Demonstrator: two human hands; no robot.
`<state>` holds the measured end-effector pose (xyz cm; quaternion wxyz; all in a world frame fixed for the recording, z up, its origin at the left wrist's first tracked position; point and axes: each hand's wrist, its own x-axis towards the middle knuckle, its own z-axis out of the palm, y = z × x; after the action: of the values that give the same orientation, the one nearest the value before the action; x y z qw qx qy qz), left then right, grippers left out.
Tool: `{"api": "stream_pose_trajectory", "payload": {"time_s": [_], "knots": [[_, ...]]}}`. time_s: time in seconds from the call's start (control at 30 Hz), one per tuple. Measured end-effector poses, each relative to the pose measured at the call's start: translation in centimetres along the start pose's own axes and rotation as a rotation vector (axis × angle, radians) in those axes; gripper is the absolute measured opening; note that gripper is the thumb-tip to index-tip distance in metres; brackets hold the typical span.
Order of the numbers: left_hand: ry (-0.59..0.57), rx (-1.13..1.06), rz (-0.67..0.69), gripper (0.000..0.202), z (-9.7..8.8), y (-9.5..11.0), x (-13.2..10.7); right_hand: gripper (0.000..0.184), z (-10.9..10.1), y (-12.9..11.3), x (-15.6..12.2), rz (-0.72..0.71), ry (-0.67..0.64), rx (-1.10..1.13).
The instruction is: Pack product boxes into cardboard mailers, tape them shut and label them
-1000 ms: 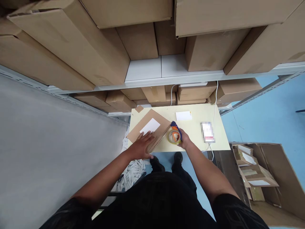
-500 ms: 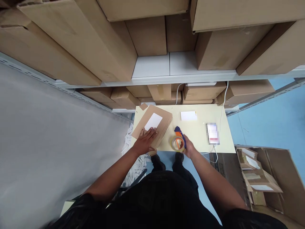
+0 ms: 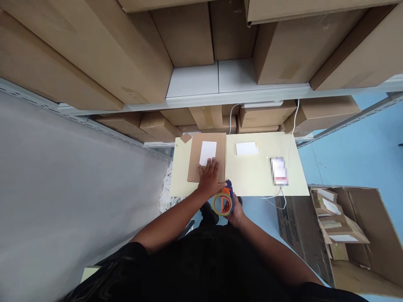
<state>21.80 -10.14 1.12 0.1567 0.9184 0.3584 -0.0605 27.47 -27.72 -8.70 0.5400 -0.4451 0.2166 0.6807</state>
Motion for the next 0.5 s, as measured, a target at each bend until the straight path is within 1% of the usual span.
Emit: {"api": "stream_pose_trajectory", "payload": {"time_s": [0.07,0.1,0.23,0.3,0.4,0.5], "knots": [[-0.042,-0.034,0.060,0.104,-0.7,-1.4,-0.3,0.052,0.1,-1.8,-0.3,0.061,0.080,0.009],[-0.076,-0.044,0.124,0.105,-1.2,-2.4,-0.6,0.050,0.1,-3.0,-0.5,0.092,0.106,-0.015],[-0.255,0.005,0.497,0.109,-3.9,-7.9,-2.3,0.047,0.9,-8.6,-0.7,0.154,0.140,-0.215],[-0.308,0.067,0.613,0.111,-5.2,-10.5,-2.7,0.045,1.8,-11.1,-0.3,0.151,0.139,-0.308],[-0.306,0.124,0.732,0.113,-6.6,-13.3,-2.1,0.040,3.1,-13.5,0.6,0.146,0.120,-0.383],[-0.268,0.120,0.835,0.112,-7.2,-14.9,-0.6,0.039,3.7,-14.1,1.3,0.163,0.124,-0.387]]}}
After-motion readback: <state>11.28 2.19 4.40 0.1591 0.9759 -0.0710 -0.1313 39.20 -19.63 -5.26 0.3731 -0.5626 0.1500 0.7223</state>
